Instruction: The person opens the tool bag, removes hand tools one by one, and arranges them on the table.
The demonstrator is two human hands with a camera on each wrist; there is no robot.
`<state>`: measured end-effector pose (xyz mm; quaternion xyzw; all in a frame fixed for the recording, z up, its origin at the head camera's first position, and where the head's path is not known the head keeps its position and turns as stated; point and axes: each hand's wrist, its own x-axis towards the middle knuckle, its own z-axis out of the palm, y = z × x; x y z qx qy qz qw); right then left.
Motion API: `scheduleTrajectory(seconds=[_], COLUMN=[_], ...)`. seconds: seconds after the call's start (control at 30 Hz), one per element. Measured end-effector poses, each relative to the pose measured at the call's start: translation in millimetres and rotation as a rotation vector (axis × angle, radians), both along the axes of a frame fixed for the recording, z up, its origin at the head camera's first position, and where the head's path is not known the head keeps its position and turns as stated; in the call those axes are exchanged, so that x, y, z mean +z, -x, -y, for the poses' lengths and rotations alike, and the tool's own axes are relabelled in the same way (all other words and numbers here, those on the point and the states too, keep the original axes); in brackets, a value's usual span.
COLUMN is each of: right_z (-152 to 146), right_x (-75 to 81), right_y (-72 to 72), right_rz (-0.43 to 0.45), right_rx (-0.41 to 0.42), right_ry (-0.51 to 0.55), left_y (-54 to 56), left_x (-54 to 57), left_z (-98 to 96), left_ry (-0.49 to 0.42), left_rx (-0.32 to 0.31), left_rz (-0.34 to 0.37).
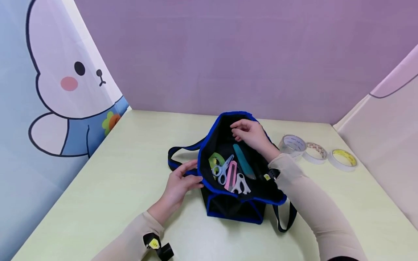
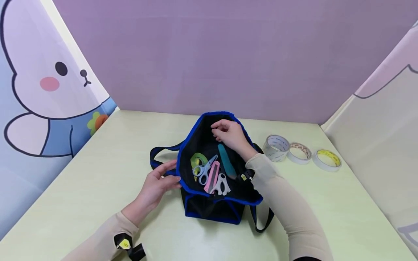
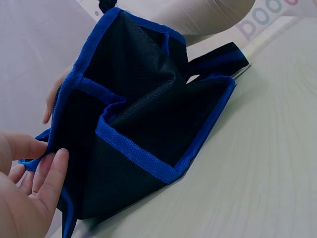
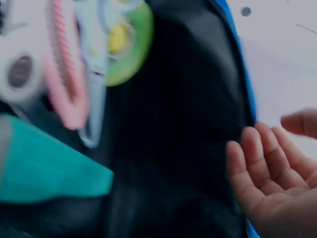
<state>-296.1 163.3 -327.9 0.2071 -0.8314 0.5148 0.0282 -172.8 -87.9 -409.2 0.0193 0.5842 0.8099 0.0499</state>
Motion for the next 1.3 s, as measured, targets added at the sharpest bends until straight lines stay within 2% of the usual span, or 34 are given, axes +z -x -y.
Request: scheduleTrajectory(seconds=[0.13, 0.43, 0.57, 0.7, 0.8, 1.3], right_z=[12, 25, 28, 30, 31, 28], right_x=[-15.9, -44.8, -50.0, -53.3, -55.4, -61.3], right_y=[2.2, 6.6, 10.4, 12.2, 12.7, 19.8], right_rz=[0.003, 0.073, 0.145, 0.270, 0.316, 0.291], right_rx=[0.026, 0.137, 0.194, 0.240, 0.251, 0.266], right_ry=[-0.044, -0.176, -0.200, -0.272, -0.320, -0.307], left_y=[0.4, 0.5, 0.9, 0.9, 0.7, 1.0], left_x=[0.5, 1.3, 1.1, 0.4, 0.0, -0.1], left_z=[0.6, -0.3, -0.4, -0.5, -0.8, -1.8], left_ry=[0.001, 0.002, 0.000, -0.002, -0.004, -0.003], left_rx=[0.001, 0.011, 0.013, 0.013, 0.014, 0.014], left_rz=[-0.001, 0.007, 0.010, 0.017, 0.021, 0.020])
